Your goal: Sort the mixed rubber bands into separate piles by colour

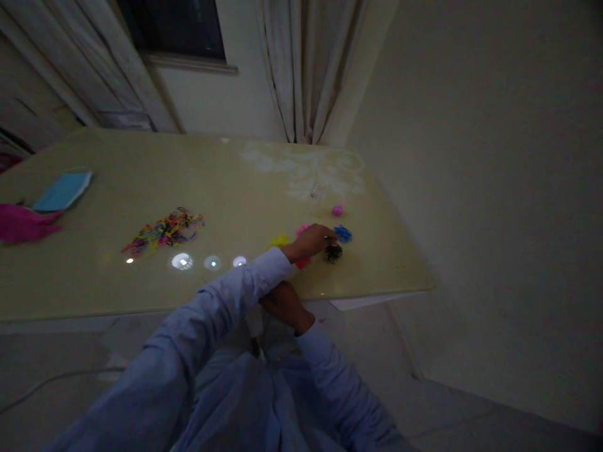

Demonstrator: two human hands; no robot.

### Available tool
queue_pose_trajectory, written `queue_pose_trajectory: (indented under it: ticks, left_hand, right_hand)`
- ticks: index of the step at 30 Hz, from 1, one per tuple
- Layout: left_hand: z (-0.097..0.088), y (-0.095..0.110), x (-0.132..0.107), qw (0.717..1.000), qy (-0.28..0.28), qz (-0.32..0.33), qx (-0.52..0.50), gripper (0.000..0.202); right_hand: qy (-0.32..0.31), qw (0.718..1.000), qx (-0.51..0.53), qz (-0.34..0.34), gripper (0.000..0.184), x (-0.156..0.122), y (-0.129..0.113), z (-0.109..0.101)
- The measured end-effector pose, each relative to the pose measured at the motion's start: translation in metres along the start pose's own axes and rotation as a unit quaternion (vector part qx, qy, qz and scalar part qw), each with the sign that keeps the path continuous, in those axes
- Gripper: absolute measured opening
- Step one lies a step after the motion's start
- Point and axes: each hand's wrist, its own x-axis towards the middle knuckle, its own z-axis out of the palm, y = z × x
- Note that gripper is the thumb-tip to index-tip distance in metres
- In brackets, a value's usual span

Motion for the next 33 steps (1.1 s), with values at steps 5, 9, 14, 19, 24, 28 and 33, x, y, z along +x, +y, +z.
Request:
queue_pose_trajectory:
  ticks: [5, 9, 14, 19, 24, 28, 33]
  left_hand:
    - [-0.023, -0.004, -0.03, 0.987, 0.093, -0.015, -0.132, 0.017]
    - [-0.041, -0.012, -0.085, 0.966, 0.191, -0.058, -0.166, 0.022]
    - [-0.053, -0.042, -0.178, 0.941, 0.289, -0.146, -0.094, 0.024]
    - [-0.057, -0.074, -0.239, 0.941, 0.305, -0.145, 0.017, 0.019]
    - [-0.059, -0.081, -0.245, 0.942, 0.313, -0.118, 0.013, 0.02]
    - [-0.057, -0.081, -0.241, 0.939, 0.317, -0.134, -0.024, 0.014]
    - [-0.053, -0.082, -0.241, 0.937, 0.319, -0.141, -0.022, 0.013]
  right_hand:
    - [0.036, 0.997, 0.07, -0.023, 0.016, 0.002, -0.003, -0.003]
    - [0.054, 0.993, 0.105, 0.011, 0.015, 0.004, -0.004, -0.007]
    - [0.063, 0.98, 0.174, 0.074, 0.017, 0.015, -0.005, -0.013]
    - [0.052, 0.977, 0.189, 0.082, 0.021, 0.053, -0.016, -0.01]
    - [-0.009, 0.991, 0.134, 0.017, 0.023, 0.122, -0.033, 0.011]
    - [-0.068, 0.997, 0.008, -0.021, 0.024, 0.182, -0.037, 0.035]
    - [-0.141, 0.971, -0.193, 0.008, 0.029, 0.232, -0.033, 0.054]
